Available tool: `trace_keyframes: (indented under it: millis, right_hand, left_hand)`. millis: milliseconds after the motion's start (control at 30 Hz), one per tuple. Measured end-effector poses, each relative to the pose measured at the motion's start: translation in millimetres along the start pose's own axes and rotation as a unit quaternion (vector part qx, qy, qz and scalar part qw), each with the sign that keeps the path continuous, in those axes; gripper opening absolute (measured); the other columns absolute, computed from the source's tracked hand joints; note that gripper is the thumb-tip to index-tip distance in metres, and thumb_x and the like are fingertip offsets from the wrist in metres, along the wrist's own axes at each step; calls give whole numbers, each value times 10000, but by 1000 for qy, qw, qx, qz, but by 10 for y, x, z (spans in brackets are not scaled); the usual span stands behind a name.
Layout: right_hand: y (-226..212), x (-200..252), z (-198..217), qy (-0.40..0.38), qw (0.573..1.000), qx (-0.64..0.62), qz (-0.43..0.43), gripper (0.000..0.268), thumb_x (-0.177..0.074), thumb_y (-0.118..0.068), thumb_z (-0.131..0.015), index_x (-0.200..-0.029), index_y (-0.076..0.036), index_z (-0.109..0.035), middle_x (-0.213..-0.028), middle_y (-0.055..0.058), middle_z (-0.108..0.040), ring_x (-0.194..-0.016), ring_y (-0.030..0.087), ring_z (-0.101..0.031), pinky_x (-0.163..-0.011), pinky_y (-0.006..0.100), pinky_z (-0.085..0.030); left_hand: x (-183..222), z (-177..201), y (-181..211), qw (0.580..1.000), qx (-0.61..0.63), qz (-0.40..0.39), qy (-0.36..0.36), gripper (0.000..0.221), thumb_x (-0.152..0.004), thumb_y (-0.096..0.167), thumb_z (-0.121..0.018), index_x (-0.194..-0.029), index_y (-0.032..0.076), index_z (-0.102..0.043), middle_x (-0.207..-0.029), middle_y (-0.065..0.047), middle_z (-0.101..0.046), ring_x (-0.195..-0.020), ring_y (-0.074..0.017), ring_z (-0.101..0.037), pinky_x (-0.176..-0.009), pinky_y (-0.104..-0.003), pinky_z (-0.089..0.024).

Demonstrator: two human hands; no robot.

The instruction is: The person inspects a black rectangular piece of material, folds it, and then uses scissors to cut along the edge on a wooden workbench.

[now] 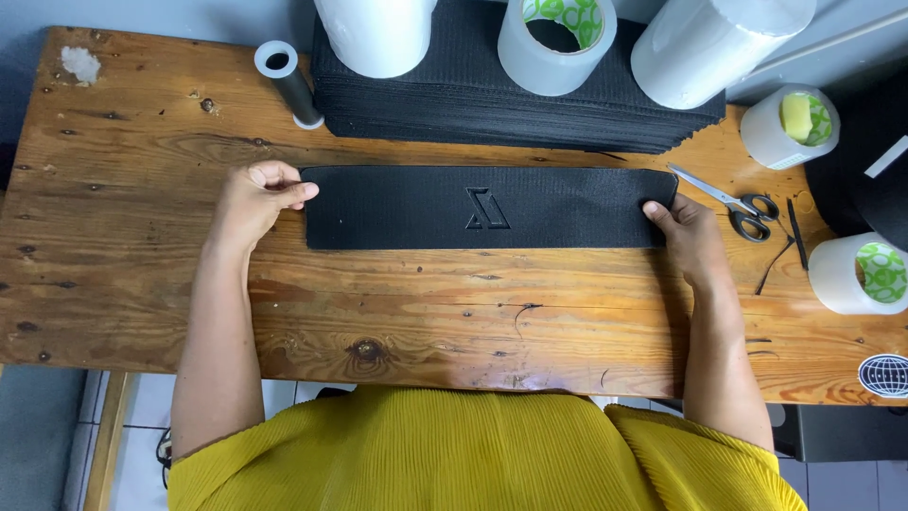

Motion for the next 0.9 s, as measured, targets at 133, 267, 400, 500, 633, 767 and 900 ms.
trace_keyframes:
  millis: [133,267,400,500,633,767,900]
  right_hand:
    - [82,-24,20,6,1000,9,6,178,-1081,-204,-693,-1177,-54,-698,-898,16,-718,-837,61,-651,-817,243,-557]
    - [6,5,-10,11,1000,15,12,184,-1083,-197,-688,-1189,-47,-699,-908,26,-714,-850,76,-640,-828,256,-552]
    - [40,-8,-8,16,999,22,21,188,-1091,-201,-690,-1188,-41,-696,-913,34,-711,-870,80,-640,-839,261,-553]
    - [145,-63,33,25,999,21,25,202,-1111,-206,-677,-1215,-33,-693,-938,57,-716,-889,96,-641,-843,276,-551]
    - [32,-3,-6,29,999,17,27,212,-1110,-209,-677,-1221,-29,-693,-945,58,-720,-897,101,-648,-850,281,-551]
    - [-70,37,-42,30,999,32,25,183,-1109,-215,-682,-1157,-39,-700,-867,33,-694,-827,87,-624,-792,261,-545]
    - [136,-73,71,34,998,35,27,185,-1119,-208,-682,-1156,-27,-699,-874,45,-695,-820,99,-625,-794,260,-540]
  left_hand:
    - [-81,13,-161,1000,5,-13,-2,160,-883,118,-850,-943,59,-715,-810,-72,-710,-669,-88,-645,-666,-198,-537]
    - [-37,-52,-21,995,-74,-67,21,181,-985,136,-791,-1078,57,-657,-837,-117,-696,-642,-164,-664,-656,-268,-560]
    - [-62,-111,-72,978,-161,-116,57,221,-1021,179,-796,-1145,52,-665,-863,-113,-718,-604,-182,-658,-607,-278,-538]
    - [-157,-151,-230,971,-183,-135,68,272,-1012,199,-797,-1199,63,-655,-850,-83,-716,-592,-177,-659,-584,-284,-533]
    - [-53,-213,-24,978,-148,-133,62,379,-1040,195,-751,-1310,103,-501,-819,-63,-684,-579,-146,-590,-644,-259,-512]
    - [-14,-201,104,980,-144,-130,43,104,-1048,110,-708,-1145,140,-730,-935,-90,-733,-715,-177,-659,-677,-289,-535]
    - [159,-156,411,997,-53,-28,-55,391,-953,14,-662,-1343,41,-677,-1168,-230,-629,-1089,-283,-561,-1019,-441,-501]
Point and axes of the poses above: each hand's wrist, its own x-axis away from the middle knuckle, its own z-axis out of the back of the hand, y = z × x, the point moved 1 cm from there along -x, towards the middle knuckle
